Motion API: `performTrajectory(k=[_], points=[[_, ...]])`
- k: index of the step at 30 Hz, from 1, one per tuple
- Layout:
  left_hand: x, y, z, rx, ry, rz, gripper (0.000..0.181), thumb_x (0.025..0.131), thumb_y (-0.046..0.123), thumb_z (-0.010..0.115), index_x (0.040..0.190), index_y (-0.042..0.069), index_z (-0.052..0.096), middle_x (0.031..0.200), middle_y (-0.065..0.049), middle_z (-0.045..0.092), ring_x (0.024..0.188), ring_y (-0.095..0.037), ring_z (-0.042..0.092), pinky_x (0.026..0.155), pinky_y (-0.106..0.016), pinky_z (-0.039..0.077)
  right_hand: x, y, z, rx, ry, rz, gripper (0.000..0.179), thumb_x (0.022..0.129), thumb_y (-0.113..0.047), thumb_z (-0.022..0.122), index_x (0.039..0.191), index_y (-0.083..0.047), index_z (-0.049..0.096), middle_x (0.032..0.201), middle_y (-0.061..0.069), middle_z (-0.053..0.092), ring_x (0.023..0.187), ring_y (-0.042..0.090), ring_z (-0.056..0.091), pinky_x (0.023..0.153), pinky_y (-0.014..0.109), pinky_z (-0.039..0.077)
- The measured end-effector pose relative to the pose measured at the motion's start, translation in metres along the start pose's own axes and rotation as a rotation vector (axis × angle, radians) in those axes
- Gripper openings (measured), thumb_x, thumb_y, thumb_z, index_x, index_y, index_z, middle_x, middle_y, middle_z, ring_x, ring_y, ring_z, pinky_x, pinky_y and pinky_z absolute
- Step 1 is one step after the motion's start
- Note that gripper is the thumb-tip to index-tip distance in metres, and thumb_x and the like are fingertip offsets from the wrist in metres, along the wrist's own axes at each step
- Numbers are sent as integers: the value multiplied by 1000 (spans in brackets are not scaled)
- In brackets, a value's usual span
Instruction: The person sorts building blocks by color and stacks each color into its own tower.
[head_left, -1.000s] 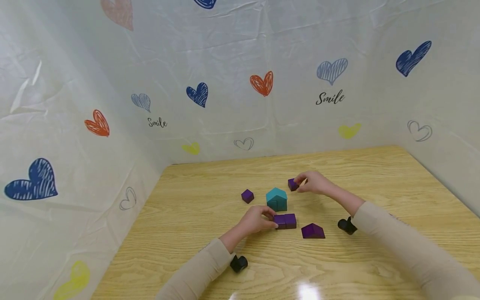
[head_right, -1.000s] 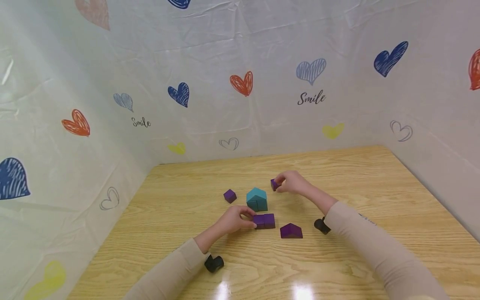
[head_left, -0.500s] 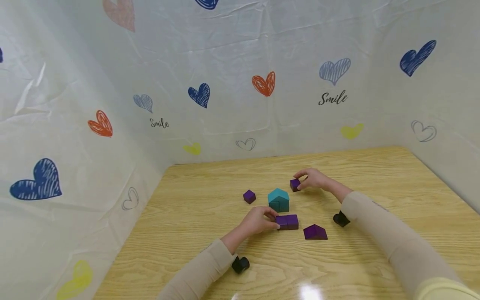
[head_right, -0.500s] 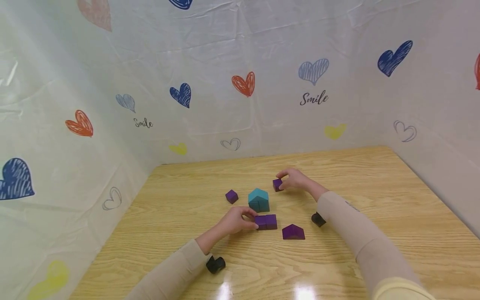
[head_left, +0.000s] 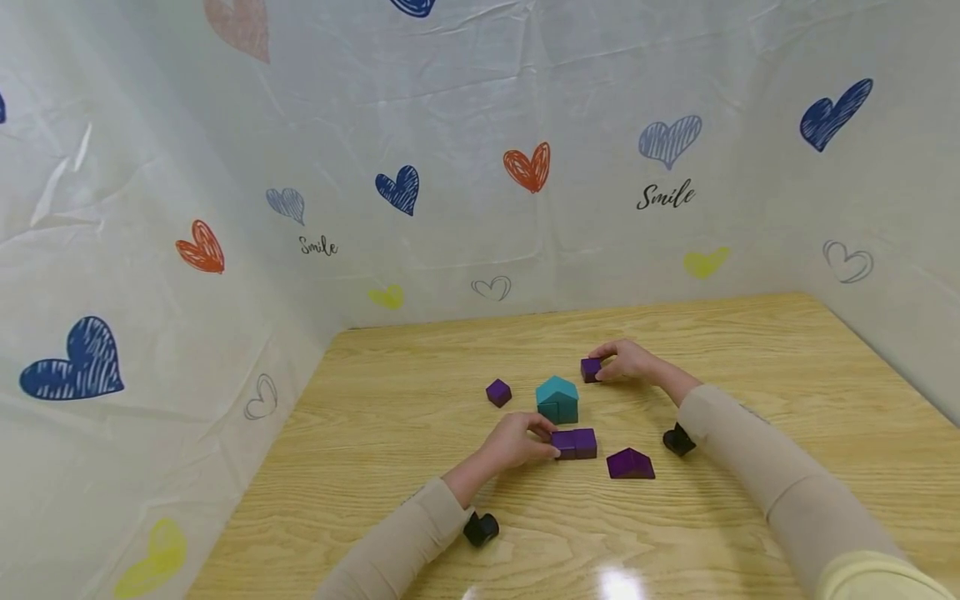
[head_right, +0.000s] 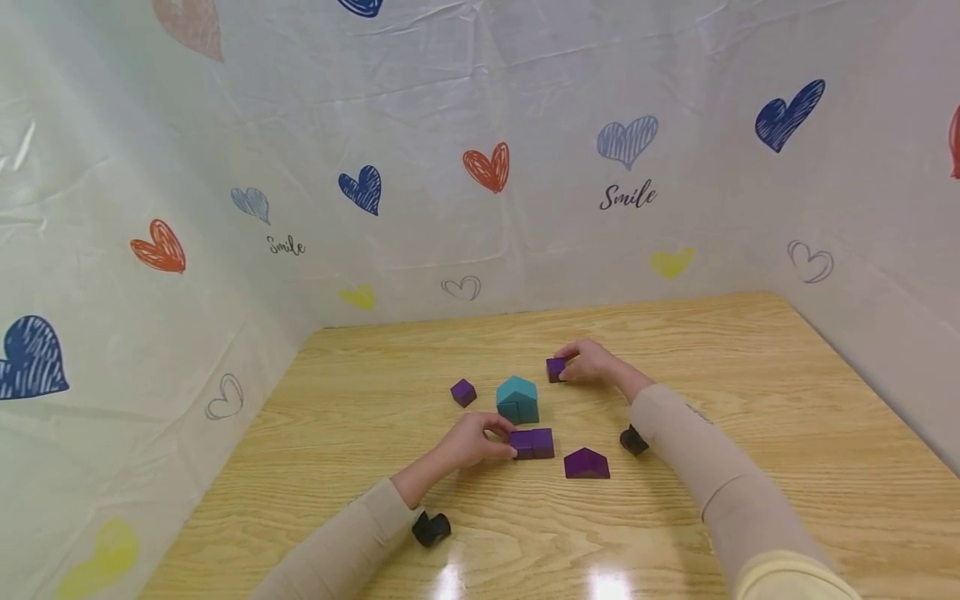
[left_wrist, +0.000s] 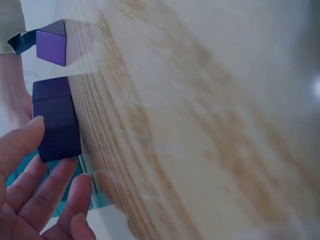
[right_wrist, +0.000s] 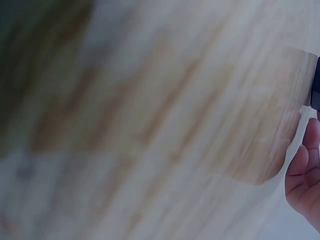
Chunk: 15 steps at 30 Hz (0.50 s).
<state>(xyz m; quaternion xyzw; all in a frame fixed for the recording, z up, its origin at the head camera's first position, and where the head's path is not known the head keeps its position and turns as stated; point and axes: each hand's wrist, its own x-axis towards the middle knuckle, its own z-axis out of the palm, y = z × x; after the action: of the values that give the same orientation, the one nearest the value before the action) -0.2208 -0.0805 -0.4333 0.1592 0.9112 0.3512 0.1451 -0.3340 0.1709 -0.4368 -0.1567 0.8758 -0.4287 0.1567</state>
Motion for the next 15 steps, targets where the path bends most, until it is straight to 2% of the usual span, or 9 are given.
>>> performTrajectory(k=[7,15], points=[[0,-1,0,-6,-4,-2,27,76,22,75,100,14,68,88,6,65,83,-6,57,73,-23,47,-2,0,0,8,12,5,44,83,-10,66,122,6,53,119,24,53,104,31,52,84,36,44],[0,0,0,-6,-4,-6,27,76,23,75,100,14,68,87,7,65,83,-6,57,73,-23,47,-15,-5,1,38,55,23,42,83,-10,66,119,6,55,116,24,53,90,24,52,71,29,45]])
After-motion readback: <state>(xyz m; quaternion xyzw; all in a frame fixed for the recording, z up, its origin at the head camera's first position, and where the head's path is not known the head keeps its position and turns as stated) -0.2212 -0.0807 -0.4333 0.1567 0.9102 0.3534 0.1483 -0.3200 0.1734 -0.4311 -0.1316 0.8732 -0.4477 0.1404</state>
